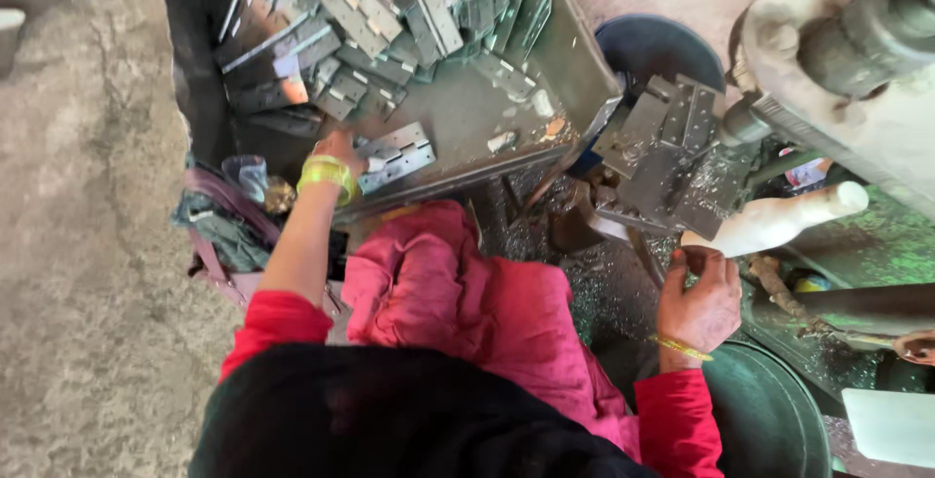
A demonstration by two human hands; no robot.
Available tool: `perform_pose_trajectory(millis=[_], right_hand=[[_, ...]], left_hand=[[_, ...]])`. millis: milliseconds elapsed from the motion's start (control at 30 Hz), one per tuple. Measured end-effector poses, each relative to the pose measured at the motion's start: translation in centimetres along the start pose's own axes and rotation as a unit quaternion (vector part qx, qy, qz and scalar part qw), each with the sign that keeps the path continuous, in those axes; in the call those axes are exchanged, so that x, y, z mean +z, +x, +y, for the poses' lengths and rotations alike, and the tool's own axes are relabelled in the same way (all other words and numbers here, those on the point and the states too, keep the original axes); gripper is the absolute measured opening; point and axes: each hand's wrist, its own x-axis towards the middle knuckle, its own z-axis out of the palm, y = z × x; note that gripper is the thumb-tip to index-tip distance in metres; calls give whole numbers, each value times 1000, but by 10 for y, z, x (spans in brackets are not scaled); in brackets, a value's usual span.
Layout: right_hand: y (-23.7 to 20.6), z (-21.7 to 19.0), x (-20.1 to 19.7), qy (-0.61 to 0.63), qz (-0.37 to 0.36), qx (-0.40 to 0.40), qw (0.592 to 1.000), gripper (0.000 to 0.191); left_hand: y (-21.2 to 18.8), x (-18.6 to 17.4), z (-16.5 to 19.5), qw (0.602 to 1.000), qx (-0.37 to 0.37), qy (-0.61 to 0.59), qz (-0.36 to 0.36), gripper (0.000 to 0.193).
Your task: The person repeatedly picks small metal pieces from a bin, places them into a press machine, and operates the lever to process them. The person handles the metal pieces one at a time and returns them to the bin after processing.
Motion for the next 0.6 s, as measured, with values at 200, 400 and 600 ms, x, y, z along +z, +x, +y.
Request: perform_pose_trajectory(millis=[200, 400, 600], right_hand=[[2, -8, -4, 2, -33, 27, 999, 15], [4, -5, 2, -56, -36, 25, 997, 19], [4, -6, -1, -17, -48, 67, 996, 17]], left_hand=[[-46, -28, 39, 995, -55, -69, 36, 50], [-87, -33, 167, 973, 69, -185, 123, 23], [-188, 104, 331, 878, 449, 5, 164, 35]])
